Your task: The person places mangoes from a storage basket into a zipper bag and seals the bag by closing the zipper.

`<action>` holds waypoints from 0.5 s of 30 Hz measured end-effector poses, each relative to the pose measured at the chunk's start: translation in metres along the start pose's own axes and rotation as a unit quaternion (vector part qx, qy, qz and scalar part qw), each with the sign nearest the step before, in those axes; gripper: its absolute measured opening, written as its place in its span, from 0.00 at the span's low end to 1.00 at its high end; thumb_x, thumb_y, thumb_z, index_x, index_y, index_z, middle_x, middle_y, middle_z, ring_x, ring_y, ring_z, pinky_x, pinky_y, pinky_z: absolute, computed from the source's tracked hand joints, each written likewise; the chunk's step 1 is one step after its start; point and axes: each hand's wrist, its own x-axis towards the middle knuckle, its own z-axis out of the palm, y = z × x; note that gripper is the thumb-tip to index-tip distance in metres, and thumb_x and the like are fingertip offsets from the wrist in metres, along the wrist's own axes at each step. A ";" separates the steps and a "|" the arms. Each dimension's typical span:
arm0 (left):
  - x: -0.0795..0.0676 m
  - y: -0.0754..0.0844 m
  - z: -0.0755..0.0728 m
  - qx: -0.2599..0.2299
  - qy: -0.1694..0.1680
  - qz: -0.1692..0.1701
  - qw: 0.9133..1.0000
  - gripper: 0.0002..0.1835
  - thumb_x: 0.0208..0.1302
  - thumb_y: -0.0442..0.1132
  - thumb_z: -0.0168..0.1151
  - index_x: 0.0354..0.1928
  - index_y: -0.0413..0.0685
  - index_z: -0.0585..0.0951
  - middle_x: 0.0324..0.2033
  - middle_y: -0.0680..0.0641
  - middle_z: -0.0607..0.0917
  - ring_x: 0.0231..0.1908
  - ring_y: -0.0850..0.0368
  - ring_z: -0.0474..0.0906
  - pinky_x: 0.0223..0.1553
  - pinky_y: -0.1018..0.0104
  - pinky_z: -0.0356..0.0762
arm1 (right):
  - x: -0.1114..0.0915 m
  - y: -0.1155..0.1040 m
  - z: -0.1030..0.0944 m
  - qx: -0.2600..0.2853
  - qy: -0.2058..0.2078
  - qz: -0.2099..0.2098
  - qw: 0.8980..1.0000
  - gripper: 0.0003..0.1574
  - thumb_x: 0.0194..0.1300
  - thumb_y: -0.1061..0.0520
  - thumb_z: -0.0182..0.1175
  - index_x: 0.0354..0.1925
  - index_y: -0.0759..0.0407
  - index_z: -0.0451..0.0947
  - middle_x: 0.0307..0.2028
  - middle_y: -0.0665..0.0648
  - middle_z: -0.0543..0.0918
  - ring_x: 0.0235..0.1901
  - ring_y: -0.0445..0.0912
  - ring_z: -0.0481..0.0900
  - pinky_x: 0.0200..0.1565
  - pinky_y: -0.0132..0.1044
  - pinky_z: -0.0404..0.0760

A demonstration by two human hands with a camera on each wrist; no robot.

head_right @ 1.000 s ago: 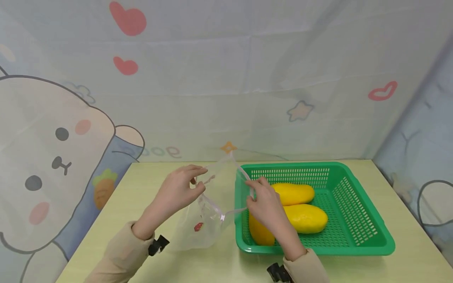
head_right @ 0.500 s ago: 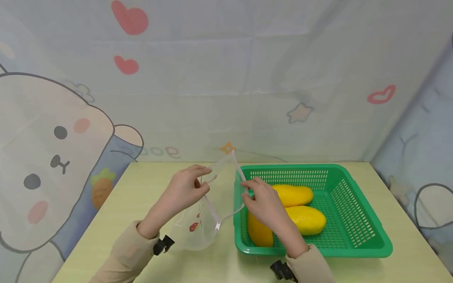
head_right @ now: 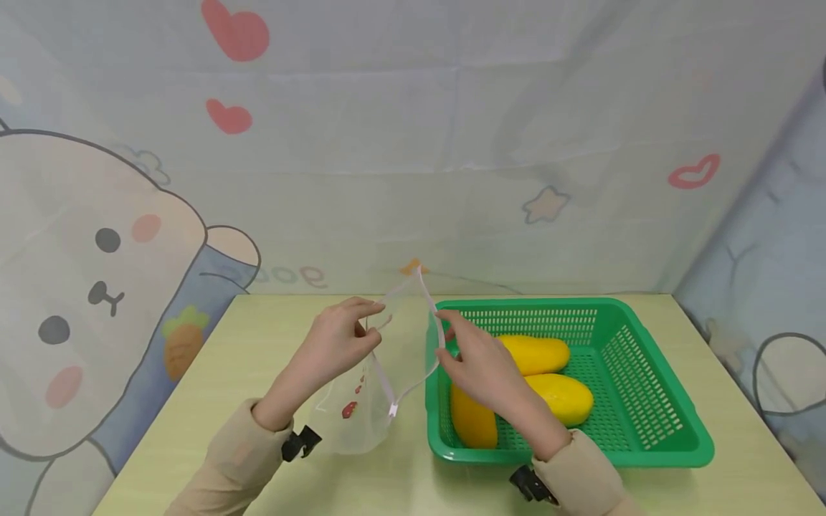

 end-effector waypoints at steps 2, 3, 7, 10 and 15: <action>0.000 0.000 0.000 -0.001 0.001 0.001 1.000 0.20 0.55 0.30 0.57 0.52 0.36 0.81 0.53 0.38 0.82 0.23 0.61 0.78 0.25 0.72 0.73 | 0.000 0.001 -0.002 -0.003 -0.002 0.000 1.000 0.28 0.67 0.58 0.56 0.63 0.58 0.62 0.47 0.59 0.82 0.29 0.39 0.80 0.28 0.31 0.77; 0.000 0.000 -0.001 0.000 0.001 0.002 1.000 0.20 0.55 0.30 0.57 0.52 0.36 0.81 0.53 0.38 0.82 0.23 0.61 0.79 0.25 0.73 0.73 | 0.000 0.001 -0.003 -0.008 -0.002 0.000 1.000 0.26 0.67 0.59 0.55 0.61 0.58 0.62 0.46 0.58 0.82 0.28 0.39 0.79 0.28 0.31 0.77; 0.000 0.000 -0.004 -0.005 -0.001 -0.005 1.000 0.20 0.55 0.30 0.56 0.52 0.36 0.81 0.55 0.37 0.81 0.21 0.63 0.77 0.23 0.73 0.71 | -0.002 0.004 -0.005 -0.042 -0.003 -0.004 0.999 0.18 0.66 0.60 0.54 0.53 0.58 0.66 0.40 0.55 0.82 0.28 0.39 0.77 0.29 0.31 0.76; 0.000 0.000 -0.006 -0.007 -0.002 -0.010 1.000 0.21 0.55 0.29 0.56 0.52 0.35 0.81 0.56 0.36 0.80 0.19 0.64 0.74 0.21 0.74 0.68 | -0.002 0.005 -0.005 -0.076 -0.014 -0.009 0.997 0.12 0.64 0.59 0.57 0.47 0.58 0.71 0.35 0.53 0.82 0.28 0.39 0.75 0.28 0.31 0.75; 0.002 0.002 -0.010 -0.003 -0.007 -0.015 1.000 0.21 0.55 0.29 0.55 0.53 0.36 0.81 0.56 0.35 0.80 0.17 0.65 0.71 0.20 0.75 0.66 | -0.001 0.006 -0.008 -0.130 -0.058 -0.018 0.990 0.09 0.61 0.57 0.61 0.41 0.57 0.78 0.32 0.50 0.82 0.27 0.39 0.74 0.30 0.32 0.75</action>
